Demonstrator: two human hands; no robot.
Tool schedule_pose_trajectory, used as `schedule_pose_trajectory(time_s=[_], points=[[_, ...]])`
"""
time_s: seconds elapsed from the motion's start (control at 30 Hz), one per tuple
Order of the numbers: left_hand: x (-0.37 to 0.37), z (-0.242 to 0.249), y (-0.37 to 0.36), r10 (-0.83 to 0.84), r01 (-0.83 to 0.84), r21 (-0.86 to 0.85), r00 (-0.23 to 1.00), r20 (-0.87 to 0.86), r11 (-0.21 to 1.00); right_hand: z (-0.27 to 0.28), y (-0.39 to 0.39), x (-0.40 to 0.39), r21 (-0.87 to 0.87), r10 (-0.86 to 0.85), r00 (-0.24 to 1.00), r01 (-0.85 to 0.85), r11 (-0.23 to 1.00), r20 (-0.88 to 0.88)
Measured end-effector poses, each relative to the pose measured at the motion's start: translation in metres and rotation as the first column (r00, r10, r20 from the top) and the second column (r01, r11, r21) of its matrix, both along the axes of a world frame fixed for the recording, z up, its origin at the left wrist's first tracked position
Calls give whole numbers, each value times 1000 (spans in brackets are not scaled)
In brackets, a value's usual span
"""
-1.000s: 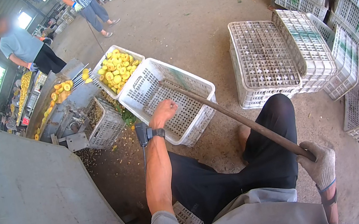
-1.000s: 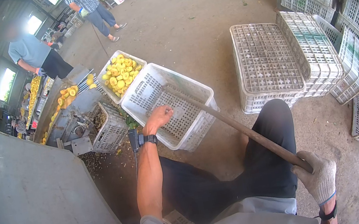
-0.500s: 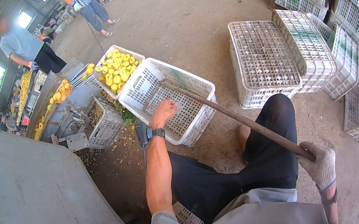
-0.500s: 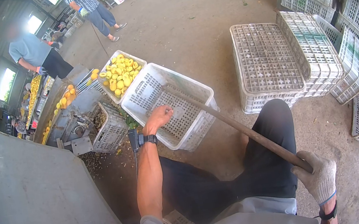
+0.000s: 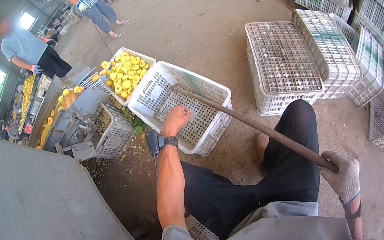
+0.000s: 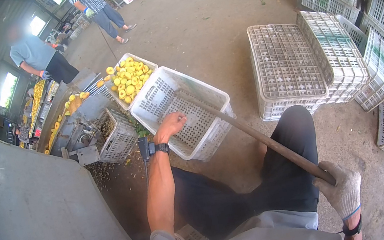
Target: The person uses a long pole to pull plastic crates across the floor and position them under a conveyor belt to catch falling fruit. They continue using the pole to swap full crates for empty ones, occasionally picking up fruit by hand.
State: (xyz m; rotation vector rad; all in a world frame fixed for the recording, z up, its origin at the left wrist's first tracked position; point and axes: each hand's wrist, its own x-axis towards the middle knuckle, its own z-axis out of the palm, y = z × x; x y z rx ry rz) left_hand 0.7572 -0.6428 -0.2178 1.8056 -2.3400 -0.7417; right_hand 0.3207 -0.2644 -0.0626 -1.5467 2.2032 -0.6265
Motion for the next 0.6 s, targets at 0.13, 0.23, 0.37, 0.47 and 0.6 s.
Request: schedule_pose_trajectory(time_s=[0.13,0.23,0.37,0.47,0.6], points=[[-1,1,1,9,-9,6,1000,-9,1000,-1,1,-1,-1,0,1000,0,1000,3],[-1,3,1,-2,2,6,1000,-4,1000,-4,1,-3,1,4,1000,-4,1000,-1],[-2,3,1,11,-11,20,1000,-2,1000,-2,0,-2,16,3,1000,-3,1000,-3],[-3,5,2,10,-11,22,1000,6,1000,-3,1,-3,20,3,1000,-2,1000,-3],[-2,3,1,0,0,22,1000,6,1000,-3,1,-3,16,2,1000,-2,1000,2]])
